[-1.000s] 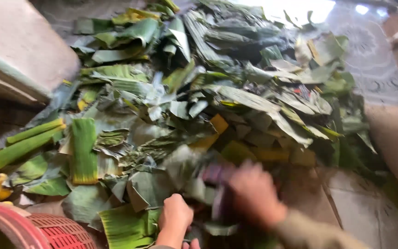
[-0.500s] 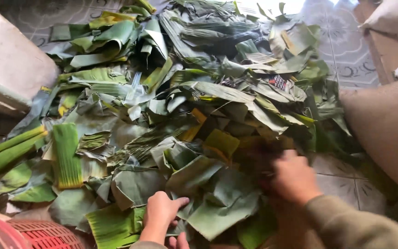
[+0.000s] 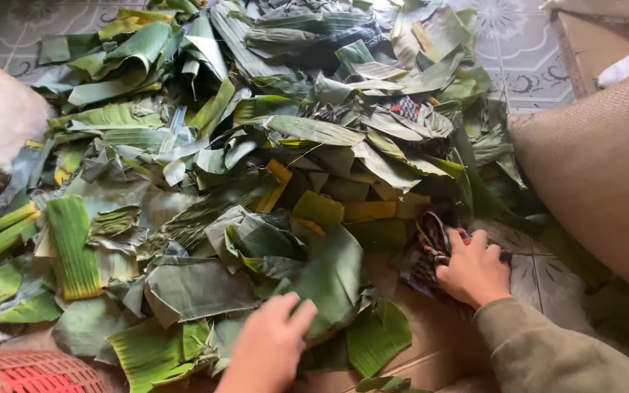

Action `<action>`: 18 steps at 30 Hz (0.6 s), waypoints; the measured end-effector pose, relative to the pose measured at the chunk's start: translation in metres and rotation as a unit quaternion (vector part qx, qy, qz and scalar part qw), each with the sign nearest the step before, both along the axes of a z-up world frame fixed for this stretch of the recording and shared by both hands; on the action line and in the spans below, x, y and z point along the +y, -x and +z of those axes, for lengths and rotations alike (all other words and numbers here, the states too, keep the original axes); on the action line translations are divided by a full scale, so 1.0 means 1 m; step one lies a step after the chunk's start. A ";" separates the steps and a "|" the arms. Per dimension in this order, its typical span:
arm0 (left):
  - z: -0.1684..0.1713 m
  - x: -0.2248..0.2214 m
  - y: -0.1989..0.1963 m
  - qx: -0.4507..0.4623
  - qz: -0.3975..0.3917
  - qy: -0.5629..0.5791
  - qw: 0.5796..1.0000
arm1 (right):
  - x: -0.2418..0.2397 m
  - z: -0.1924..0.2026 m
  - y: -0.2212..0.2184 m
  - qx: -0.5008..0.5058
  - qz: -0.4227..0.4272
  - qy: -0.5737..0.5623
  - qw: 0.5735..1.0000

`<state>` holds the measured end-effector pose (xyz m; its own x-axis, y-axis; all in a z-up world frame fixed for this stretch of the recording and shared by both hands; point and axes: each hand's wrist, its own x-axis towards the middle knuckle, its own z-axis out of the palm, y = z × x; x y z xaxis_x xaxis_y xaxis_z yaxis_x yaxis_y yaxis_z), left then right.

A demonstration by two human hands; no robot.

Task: Arranging and cleaning banana leaves by wiping them with a cloth and stacking them.

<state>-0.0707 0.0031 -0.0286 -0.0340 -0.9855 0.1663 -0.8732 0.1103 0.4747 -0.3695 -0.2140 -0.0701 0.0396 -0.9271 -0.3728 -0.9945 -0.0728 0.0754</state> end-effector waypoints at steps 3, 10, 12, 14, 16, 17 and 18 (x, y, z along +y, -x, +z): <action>-0.043 0.025 0.008 0.009 -0.068 -0.244 0.967 | 0.000 0.003 -0.001 -0.005 0.006 0.007 1.000; -0.019 0.000 -0.005 -0.066 0.143 -0.083 0.984 | -0.003 0.016 -0.012 0.011 0.034 0.034 0.999; -0.056 0.011 -0.014 -0.141 0.211 -0.241 0.937 | -0.016 0.039 -0.029 -0.119 -0.060 0.041 0.990; -0.063 0.009 -0.019 -0.118 0.220 -0.259 0.933 | 0.008 0.094 -0.075 -0.223 -0.011 0.137 0.965; -0.069 0.007 -0.021 -0.095 0.228 -0.275 0.929 | 0.049 0.121 -0.113 -0.322 0.033 0.233 0.917; -0.071 0.005 -0.022 -0.095 0.240 -0.310 0.915 | 0.076 0.120 -0.129 -0.323 0.220 0.199 0.899; -0.073 0.003 -0.023 -0.094 0.253 -0.343 0.900 | 0.105 0.120 -0.145 -0.312 0.400 0.159 0.847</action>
<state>-0.0478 0.0061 -0.1021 0.4834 -0.7516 -0.4489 -0.8015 -0.5861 0.1182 -0.2248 -0.1095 0.0498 0.8003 -0.5598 0.2148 -0.4899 -0.8171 -0.3040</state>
